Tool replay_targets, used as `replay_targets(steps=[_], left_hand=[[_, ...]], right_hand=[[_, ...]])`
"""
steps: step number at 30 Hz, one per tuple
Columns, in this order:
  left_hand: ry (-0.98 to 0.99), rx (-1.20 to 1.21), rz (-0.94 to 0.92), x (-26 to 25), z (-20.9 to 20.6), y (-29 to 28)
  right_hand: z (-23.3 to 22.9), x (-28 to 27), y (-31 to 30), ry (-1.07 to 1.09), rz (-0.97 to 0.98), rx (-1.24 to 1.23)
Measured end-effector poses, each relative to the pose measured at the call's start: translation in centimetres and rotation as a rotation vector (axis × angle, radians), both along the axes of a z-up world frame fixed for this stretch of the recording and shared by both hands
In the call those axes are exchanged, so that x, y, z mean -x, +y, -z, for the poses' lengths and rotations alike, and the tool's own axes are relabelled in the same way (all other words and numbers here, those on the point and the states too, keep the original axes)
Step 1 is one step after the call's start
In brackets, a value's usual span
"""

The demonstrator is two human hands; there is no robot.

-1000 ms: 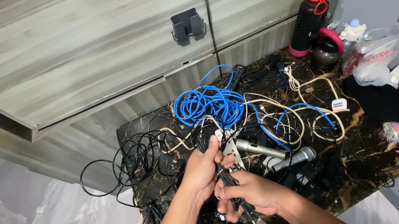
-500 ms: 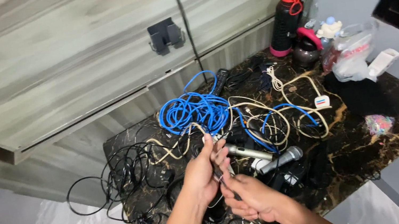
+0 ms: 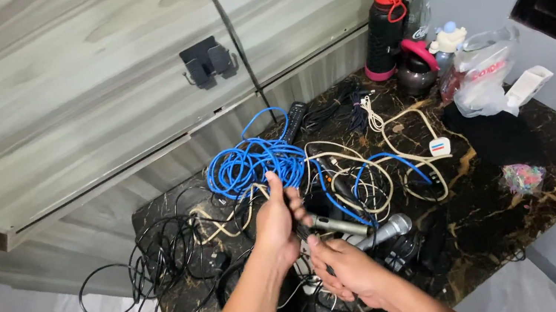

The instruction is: Untangling and organizing a large pile of electronic cables, a headset, and a microphone on a desk.

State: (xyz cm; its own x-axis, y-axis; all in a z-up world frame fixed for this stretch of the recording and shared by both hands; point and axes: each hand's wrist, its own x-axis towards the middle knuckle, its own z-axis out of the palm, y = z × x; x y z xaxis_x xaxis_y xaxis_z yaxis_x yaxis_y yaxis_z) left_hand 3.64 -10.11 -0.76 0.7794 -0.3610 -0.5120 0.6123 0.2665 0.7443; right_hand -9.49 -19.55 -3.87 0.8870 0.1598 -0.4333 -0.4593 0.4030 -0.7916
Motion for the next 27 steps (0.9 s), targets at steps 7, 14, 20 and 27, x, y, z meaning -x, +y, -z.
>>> replay_targets(steps=[7, 14, 20, 27], left_hand=[[-0.063, -0.168, 0.280, 0.7, -3.0, -0.6], [-0.127, -0.334, 0.356, 1.7, -1.7, 0.8], [-0.066, -0.470, 0.295, 2.3, -1.6, 3.0], [-0.075, -0.186, 0.077, 0.5, 3.4, 4.7]], right_hand=[[-0.3, -1.6, -3.1, 0.034, 0.142, -0.064], [0.5, -7.7, -8.2, -0.104, 0.362, -0.060], [2.3, -15.3, -12.9, -0.145, 0.509, -0.196], [7.7, -22.4, -15.6, -0.060, 0.681, -0.324]])
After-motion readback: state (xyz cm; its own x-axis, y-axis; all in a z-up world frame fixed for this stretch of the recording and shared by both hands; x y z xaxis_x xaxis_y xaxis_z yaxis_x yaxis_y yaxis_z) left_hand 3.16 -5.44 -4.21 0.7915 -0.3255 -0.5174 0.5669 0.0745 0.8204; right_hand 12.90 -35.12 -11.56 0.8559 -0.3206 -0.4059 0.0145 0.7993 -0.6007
